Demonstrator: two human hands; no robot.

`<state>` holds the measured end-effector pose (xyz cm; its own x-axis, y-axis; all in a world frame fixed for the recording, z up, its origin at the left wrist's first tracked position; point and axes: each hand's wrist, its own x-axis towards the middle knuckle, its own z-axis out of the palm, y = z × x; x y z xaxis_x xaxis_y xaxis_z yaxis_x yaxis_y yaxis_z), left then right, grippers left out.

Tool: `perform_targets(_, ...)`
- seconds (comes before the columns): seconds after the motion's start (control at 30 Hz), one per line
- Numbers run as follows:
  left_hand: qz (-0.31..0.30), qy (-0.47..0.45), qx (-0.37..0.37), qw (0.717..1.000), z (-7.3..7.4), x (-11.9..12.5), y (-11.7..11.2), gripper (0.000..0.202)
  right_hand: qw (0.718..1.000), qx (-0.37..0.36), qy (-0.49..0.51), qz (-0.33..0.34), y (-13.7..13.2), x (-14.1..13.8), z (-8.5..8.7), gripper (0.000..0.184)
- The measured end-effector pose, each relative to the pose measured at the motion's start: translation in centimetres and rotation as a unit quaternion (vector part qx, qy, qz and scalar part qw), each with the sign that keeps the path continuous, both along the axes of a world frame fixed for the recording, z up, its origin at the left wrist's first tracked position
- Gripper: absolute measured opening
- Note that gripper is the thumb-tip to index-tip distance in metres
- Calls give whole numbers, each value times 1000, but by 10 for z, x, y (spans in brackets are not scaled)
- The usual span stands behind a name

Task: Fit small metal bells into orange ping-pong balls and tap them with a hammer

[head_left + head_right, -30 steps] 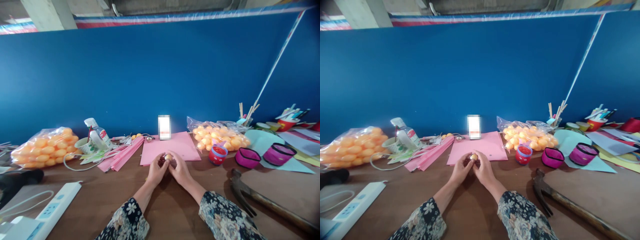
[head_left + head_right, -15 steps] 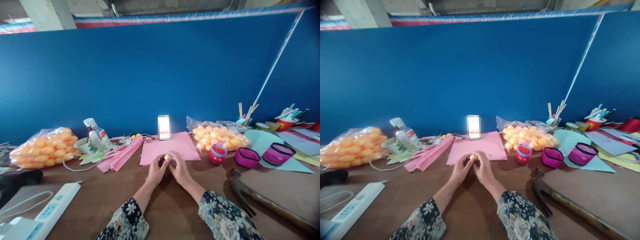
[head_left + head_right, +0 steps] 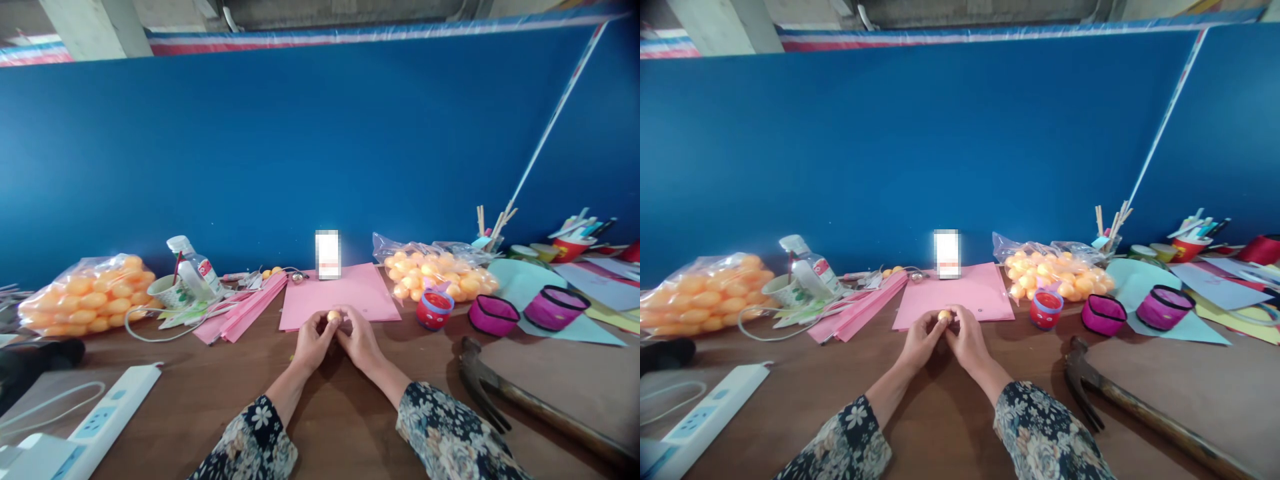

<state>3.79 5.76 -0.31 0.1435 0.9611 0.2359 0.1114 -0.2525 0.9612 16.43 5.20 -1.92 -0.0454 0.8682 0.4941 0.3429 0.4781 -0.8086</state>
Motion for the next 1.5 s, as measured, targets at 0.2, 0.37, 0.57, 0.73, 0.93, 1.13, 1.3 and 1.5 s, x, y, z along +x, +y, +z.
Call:
perform_targets(0.2, -13, -12, -4, 1000, -4, -1, 3, 34, 1000, 1, 1, 7, 0, 1, 1, 31)
perform_targets(0.37, -16, -17, -17, 1000, -6, -1, 3, 35, 1000, 6, -8, -3, 0, 1, 2, 33)
perform_targets(0.57, -24, -52, -14, 998, -2, 0, 1, 34, 1000, 28, 12, 6, -1, 0, 4, 36)
perform_targets(0.73, -10, -60, -9, 998, -4, 1, 3, 32, 999, 35, 1, 5, -1, -1, 5, 37)
perform_targets(0.93, 0, -55, 4, 998, -9, 1, 4, 31, 999, 32, 11, 2, 1, -1, 3, 34)
perform_targets(1.13, -8, -54, -14, 998, -7, 1, 4, 37, 1000, 26, 5, 7, 1, 0, 1, 32)
perform_targets(1.3, 1, -8, 9, 1000, -2, 1, 3, 35, 999, 34, 2, 18, 2, 1, 2, 36)
perform_targets(1.5, 10, 17, 17, 1000, -3, 0, 3, 33, 999, 37, -1, 16, 3, 0, 0, 38)
